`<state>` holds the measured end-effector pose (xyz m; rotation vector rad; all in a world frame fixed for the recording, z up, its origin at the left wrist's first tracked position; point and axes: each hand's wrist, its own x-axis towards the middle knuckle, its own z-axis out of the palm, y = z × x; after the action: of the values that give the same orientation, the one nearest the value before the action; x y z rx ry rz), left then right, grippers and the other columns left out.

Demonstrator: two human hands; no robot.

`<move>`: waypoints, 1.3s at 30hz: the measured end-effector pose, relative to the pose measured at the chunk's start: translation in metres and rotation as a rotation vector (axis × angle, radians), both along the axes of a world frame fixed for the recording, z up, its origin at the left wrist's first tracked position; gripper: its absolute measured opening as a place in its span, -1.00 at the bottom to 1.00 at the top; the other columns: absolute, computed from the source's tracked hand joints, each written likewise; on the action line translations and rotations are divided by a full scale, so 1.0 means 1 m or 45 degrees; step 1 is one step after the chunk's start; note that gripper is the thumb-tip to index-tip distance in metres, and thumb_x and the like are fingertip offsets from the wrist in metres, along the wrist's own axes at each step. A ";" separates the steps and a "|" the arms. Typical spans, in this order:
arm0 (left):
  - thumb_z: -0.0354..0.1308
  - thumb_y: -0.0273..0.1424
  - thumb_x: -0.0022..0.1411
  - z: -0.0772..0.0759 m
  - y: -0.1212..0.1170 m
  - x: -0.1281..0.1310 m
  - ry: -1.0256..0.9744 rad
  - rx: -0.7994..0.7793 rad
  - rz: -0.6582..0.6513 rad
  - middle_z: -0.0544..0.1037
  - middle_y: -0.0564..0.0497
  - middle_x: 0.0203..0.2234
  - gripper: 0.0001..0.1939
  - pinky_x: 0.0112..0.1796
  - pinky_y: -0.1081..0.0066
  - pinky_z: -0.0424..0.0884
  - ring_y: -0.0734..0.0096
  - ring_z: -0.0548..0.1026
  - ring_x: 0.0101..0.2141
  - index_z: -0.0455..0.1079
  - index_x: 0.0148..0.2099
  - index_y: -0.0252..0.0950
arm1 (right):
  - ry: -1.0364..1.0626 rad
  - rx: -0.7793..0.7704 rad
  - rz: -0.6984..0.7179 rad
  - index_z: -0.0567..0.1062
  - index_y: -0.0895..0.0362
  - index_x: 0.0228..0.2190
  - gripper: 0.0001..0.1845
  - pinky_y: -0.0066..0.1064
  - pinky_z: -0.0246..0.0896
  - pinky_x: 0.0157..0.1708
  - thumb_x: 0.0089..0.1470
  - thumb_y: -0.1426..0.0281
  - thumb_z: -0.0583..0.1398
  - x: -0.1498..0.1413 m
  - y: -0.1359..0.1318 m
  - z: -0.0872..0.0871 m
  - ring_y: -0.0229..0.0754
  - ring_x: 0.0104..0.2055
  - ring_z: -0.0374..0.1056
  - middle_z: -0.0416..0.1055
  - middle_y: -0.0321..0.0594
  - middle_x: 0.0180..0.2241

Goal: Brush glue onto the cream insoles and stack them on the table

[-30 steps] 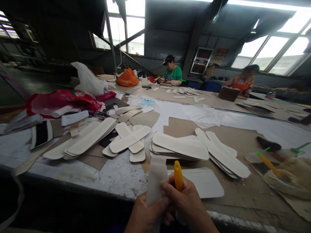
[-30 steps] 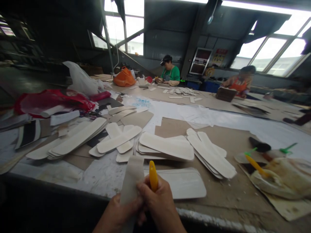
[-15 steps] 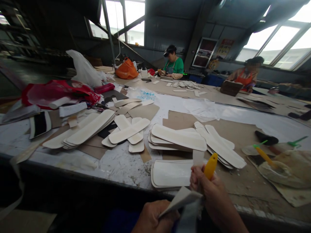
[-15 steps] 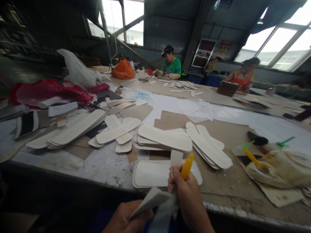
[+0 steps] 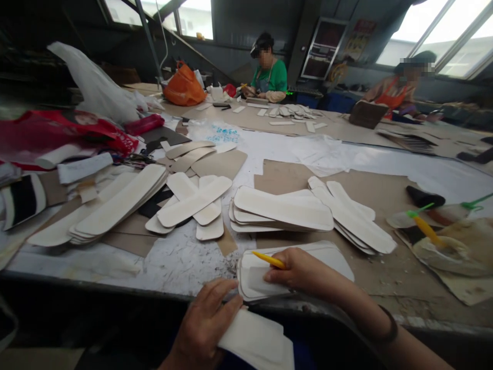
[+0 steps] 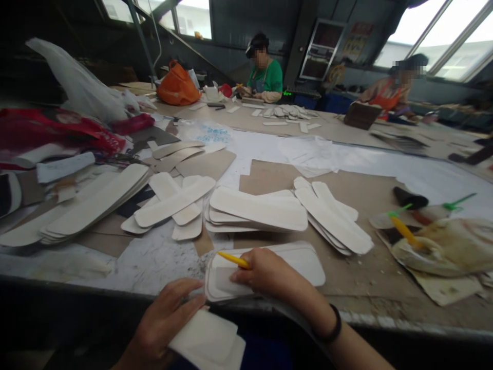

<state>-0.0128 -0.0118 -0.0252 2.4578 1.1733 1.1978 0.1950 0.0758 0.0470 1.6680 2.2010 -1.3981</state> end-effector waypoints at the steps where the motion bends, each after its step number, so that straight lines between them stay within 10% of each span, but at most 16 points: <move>1: -0.03 -0.57 0.18 -0.001 0.002 0.001 0.017 0.026 -0.033 0.36 -0.25 -0.11 -0.79 -0.12 0.20 0.34 0.13 0.29 -0.07 0.32 -0.13 -0.40 | -0.018 -0.017 0.018 0.24 0.14 -0.67 -0.74 -0.52 -0.18 -0.64 -0.12 0.28 0.15 -0.002 0.003 0.000 -0.39 -0.63 -0.02 0.09 -0.44 -0.70; 29: -0.12 -0.67 0.02 0.001 0.015 -0.004 0.326 -0.011 -0.155 0.49 -0.12 -0.11 -0.68 -0.10 0.33 0.39 0.26 0.39 -0.11 0.36 -0.22 -0.39 | -0.440 0.386 0.376 0.53 0.16 -0.45 -0.70 -0.46 -0.13 -0.62 -0.08 0.19 0.15 -0.016 0.005 -0.005 -0.17 -0.51 0.33 0.48 -0.12 -0.52; 39: -0.14 -0.70 0.00 -0.011 0.014 -0.003 0.233 0.063 -0.128 0.49 -0.16 -0.14 -0.63 -0.08 0.35 0.36 0.27 0.38 -0.08 0.35 -0.19 -0.37 | -0.641 0.390 -0.154 0.40 0.12 -0.42 -0.81 -0.44 0.06 -0.41 0.07 0.30 0.04 0.094 -0.028 0.025 -0.18 -0.38 0.33 0.44 -0.18 -0.40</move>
<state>-0.0160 0.0023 -0.0366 2.6762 1.0592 1.0040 0.2893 0.0479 0.0718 1.9987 2.1086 -0.5706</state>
